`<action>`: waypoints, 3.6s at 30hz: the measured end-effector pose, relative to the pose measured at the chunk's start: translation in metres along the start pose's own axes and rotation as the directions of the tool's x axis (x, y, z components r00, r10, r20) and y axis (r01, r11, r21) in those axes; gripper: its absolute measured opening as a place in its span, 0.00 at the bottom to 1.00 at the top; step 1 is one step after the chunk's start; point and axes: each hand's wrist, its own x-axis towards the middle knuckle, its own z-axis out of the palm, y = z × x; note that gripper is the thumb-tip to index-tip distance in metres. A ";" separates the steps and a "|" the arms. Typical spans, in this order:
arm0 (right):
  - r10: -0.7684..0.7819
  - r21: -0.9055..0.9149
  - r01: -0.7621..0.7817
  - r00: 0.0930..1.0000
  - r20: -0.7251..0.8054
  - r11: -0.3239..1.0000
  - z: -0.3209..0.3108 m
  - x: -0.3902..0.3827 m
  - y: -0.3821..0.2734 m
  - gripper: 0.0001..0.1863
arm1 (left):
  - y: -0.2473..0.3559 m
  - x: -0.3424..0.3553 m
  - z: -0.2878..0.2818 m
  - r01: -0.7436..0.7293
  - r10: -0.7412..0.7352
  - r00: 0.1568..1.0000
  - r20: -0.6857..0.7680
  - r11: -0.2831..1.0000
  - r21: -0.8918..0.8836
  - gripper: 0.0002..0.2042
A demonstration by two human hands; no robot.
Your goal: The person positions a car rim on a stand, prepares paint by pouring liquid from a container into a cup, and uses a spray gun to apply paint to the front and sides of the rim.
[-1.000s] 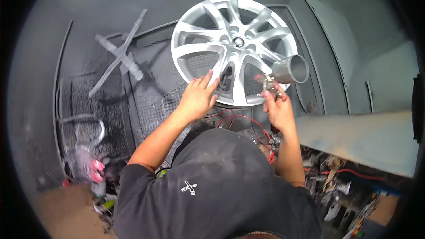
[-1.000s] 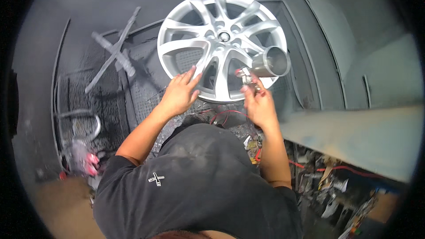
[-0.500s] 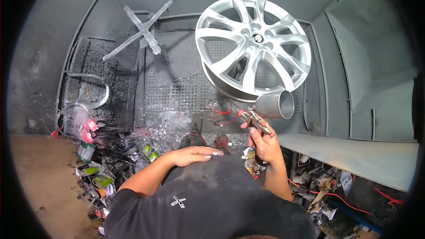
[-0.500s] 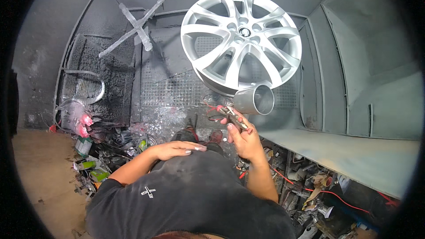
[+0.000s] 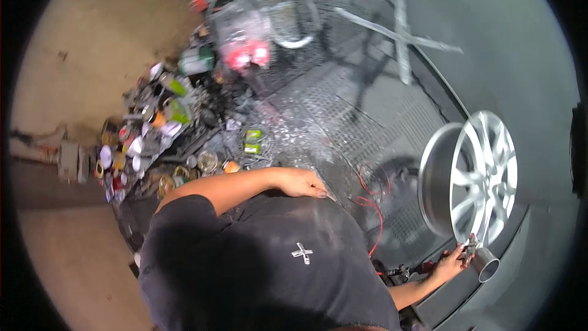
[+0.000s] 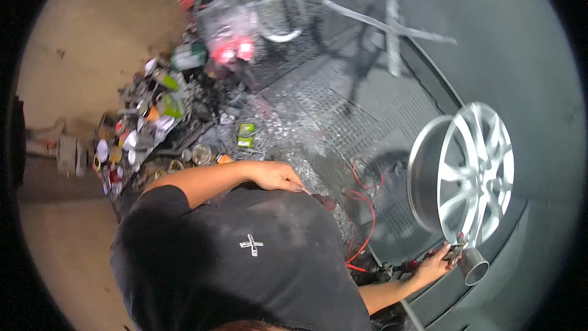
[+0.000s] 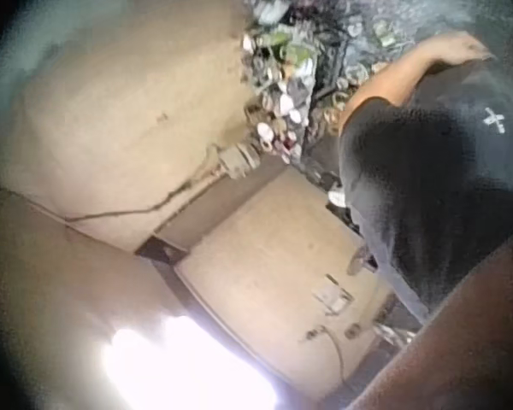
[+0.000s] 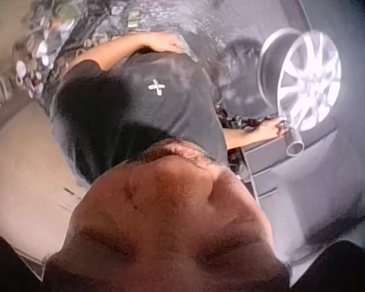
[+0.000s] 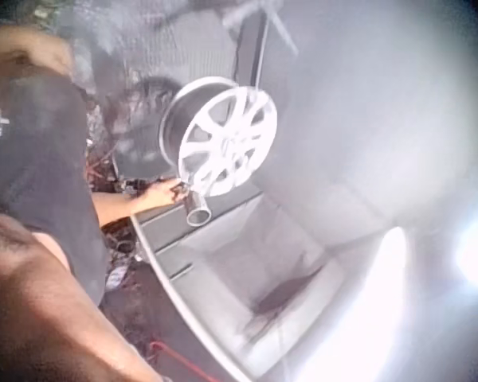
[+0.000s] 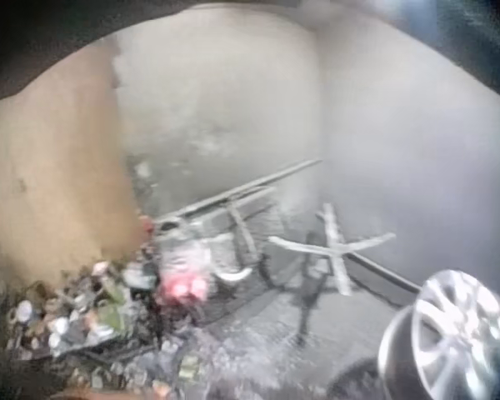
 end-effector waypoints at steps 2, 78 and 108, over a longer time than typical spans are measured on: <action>-0.007 -0.031 0.012 0.988 0.155 0.999 0.041 0.000 -0.013 0.14 | -0.034 -0.035 -0.012 -0.104 0.083 0.975 -0.204 0.990 -0.094 0.15; -0.266 0.321 0.132 -0.322 0.909 0.938 0.585 -0.466 -0.204 0.32 | -0.497 -0.351 -0.111 -0.369 -0.592 -0.768 -0.245 0.721 -0.587 0.44; -0.204 0.176 0.472 0.010 0.979 0.864 0.518 -0.369 -0.093 0.72 | -0.420 -0.288 -0.074 -0.737 -0.783 -0.280 -0.555 0.546 -0.399 0.19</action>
